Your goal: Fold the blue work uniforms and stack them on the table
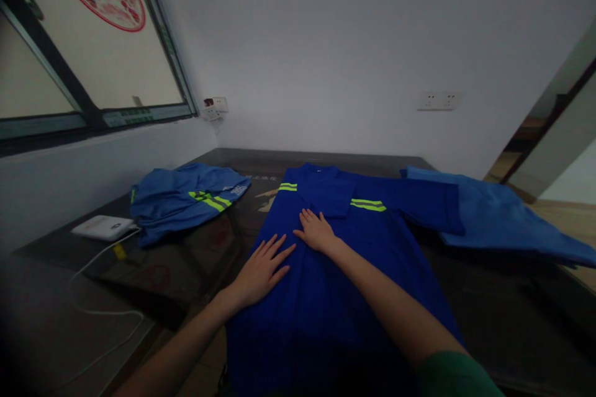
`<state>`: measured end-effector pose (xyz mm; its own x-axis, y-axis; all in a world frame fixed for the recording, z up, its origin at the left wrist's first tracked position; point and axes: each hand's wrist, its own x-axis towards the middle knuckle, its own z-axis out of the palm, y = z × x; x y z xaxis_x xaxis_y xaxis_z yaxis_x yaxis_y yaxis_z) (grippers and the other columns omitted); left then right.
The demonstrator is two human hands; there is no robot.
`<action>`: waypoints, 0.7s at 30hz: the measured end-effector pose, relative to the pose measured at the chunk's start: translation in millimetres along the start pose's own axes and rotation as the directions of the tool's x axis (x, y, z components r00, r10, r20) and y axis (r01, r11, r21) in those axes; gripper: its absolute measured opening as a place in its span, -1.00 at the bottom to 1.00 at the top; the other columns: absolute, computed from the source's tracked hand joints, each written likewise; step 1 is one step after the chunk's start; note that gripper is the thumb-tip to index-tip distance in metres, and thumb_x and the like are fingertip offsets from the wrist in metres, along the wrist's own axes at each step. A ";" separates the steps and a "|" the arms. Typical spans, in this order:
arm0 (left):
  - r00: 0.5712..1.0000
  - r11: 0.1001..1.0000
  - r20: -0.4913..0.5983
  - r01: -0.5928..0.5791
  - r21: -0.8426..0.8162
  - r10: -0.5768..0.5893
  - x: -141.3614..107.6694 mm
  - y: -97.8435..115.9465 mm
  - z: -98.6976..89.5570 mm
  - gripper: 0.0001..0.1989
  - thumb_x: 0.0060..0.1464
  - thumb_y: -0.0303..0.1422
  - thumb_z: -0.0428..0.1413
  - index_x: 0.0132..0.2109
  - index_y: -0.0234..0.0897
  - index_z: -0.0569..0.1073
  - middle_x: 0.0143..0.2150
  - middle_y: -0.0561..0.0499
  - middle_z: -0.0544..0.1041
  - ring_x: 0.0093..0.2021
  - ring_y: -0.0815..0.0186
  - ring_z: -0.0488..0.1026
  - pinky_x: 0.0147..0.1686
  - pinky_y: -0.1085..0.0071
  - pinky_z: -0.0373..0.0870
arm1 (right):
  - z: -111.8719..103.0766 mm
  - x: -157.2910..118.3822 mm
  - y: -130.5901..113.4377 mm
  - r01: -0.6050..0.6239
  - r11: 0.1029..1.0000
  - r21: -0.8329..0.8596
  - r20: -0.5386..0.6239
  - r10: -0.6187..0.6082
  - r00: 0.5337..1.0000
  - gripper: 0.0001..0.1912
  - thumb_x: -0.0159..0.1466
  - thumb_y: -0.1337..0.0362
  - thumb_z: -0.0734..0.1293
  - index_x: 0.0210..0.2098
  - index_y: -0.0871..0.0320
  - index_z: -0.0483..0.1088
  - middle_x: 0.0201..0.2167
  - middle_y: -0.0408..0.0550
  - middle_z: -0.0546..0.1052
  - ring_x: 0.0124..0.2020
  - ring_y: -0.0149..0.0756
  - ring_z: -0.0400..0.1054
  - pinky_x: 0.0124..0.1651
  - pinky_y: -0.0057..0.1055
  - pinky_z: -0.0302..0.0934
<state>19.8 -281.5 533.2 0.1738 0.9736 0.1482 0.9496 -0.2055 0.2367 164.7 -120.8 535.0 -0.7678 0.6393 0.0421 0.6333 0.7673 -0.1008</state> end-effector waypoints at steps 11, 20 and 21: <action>0.986 0.989 0.079 -0.145 0.006 0.144 -46.4 57.9 -0.7 -0.34 0.24 -0.13 -0.04 0.38 -0.27 0.00 0.42 -0.17 -0.04 0.41 0.13 -0.14 0.33 0.05 -0.05 | -0.4 15.4 19.0 -0.084 0.996 0.015 -0.007 0.085 0.996 -0.32 0.37 0.01 0.07 0.33 0.34 0.03 0.36 0.25 -0.02 0.38 -0.02 -0.14 0.32 0.06 -0.14; 0.980 0.984 0.108 -0.174 0.043 0.169 -43.7 59.1 10.6 -0.05 -0.02 0.04 0.16 0.39 -0.18 -0.05 0.42 -0.24 -0.10 0.40 -0.04 -0.13 0.29 -0.11 -0.08 | 17.0 14.6 36.3 -0.030 0.996 0.085 -0.066 0.036 0.997 -0.31 0.39 -0.02 -0.01 0.36 0.27 -0.05 0.38 0.14 -0.07 0.40 -0.13 -0.22 0.36 -0.01 -0.26; 0.978 0.984 0.125 -0.171 0.049 0.164 -42.5 59.8 10.2 -0.05 -0.02 0.04 0.16 0.40 -0.18 -0.06 0.42 -0.24 -0.11 0.40 -0.04 -0.14 0.29 -0.11 -0.09 | 17.3 15.5 37.2 -0.030 0.996 0.089 -0.072 0.036 0.997 -0.31 0.39 -0.02 0.00 0.36 0.27 -0.04 0.38 0.15 -0.07 0.40 -0.13 -0.21 0.36 -0.01 -0.25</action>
<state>71.9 -334.1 531.3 0.3584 0.9314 0.0636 0.9175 -0.3640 0.1604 174.7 -83.3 514.7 -0.7356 0.6685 0.1098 0.6446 0.7405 -0.1900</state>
